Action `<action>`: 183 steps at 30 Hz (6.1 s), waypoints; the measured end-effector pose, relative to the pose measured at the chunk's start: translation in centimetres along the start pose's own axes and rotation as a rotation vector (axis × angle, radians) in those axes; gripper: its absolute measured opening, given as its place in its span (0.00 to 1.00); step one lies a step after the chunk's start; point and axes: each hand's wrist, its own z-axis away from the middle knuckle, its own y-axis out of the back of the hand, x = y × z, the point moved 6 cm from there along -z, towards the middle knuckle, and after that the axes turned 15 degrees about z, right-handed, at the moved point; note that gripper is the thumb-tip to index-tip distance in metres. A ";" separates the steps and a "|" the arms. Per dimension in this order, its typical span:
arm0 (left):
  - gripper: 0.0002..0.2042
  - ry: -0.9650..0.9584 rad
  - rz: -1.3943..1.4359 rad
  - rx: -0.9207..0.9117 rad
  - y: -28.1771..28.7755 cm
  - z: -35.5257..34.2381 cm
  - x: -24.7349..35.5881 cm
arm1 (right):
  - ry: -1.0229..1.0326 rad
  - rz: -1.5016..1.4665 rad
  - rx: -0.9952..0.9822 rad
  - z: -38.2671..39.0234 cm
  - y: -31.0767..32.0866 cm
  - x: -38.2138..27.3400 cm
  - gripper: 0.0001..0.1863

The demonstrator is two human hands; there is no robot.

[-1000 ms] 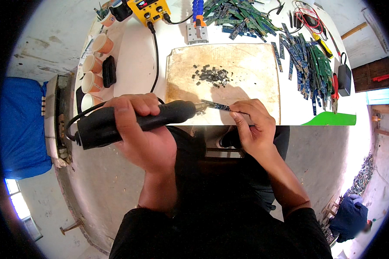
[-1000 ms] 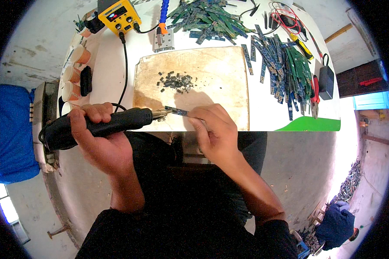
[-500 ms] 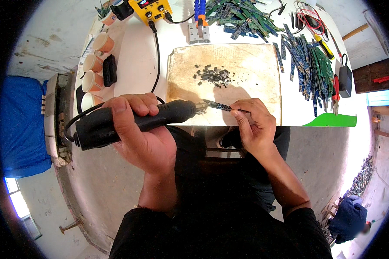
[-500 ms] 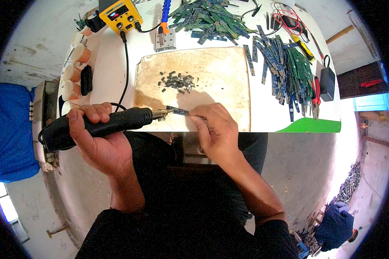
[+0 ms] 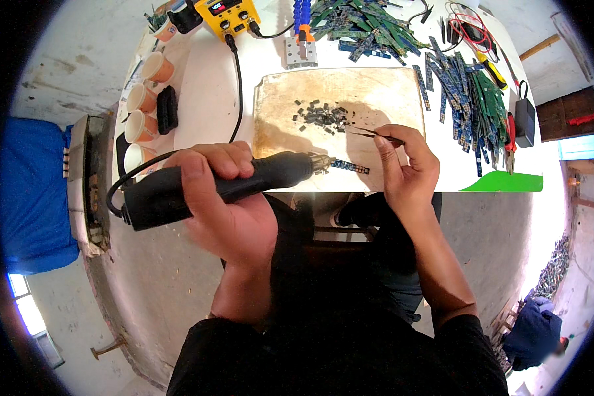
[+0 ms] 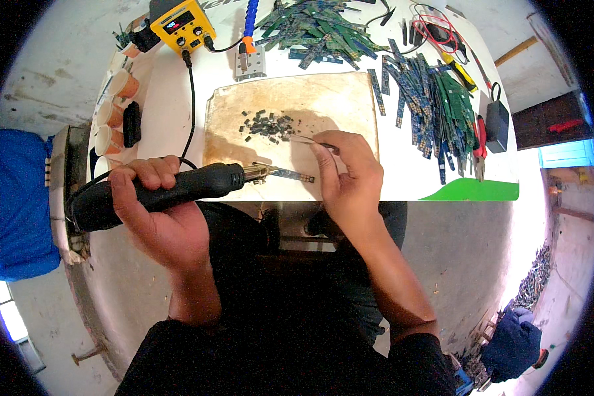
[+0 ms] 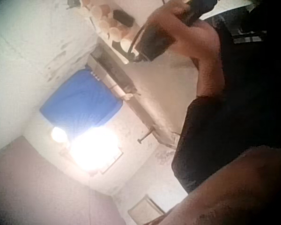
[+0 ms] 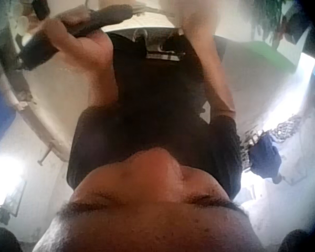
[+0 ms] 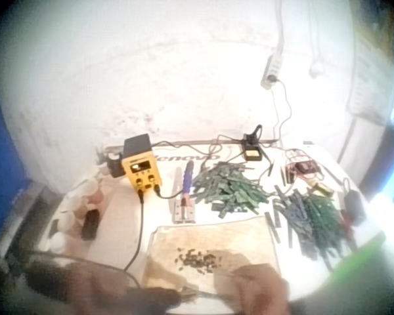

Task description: The person uses a rotary tool to scrape and remove small components from a green circuit board strip. They hold the board with tweezers in the left hand and the tool in the right, working over a wooden board to collect the debris. The process is repeated on different sections of the strip.

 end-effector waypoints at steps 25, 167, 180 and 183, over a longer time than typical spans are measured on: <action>0.11 0.021 -0.047 -0.055 -1.0 1.5 -1.5 | 0.096 -0.165 -0.169 2.9 1.5 1.5 0.04; 0.13 -0.007 -0.036 -0.049 -0.4 0.8 -1.0 | 0.147 -0.013 -0.061 -0.4 1.1 1.2 0.07; 0.11 0.019 -0.045 -0.101 -1.1 1.8 -2.0 | 0.177 -0.105 -0.194 0.8 2.7 2.4 0.05; 0.11 0.033 -0.038 -0.107 -1.4 1.9 -2.1 | 0.180 -0.120 -0.197 0.9 2.8 2.4 0.05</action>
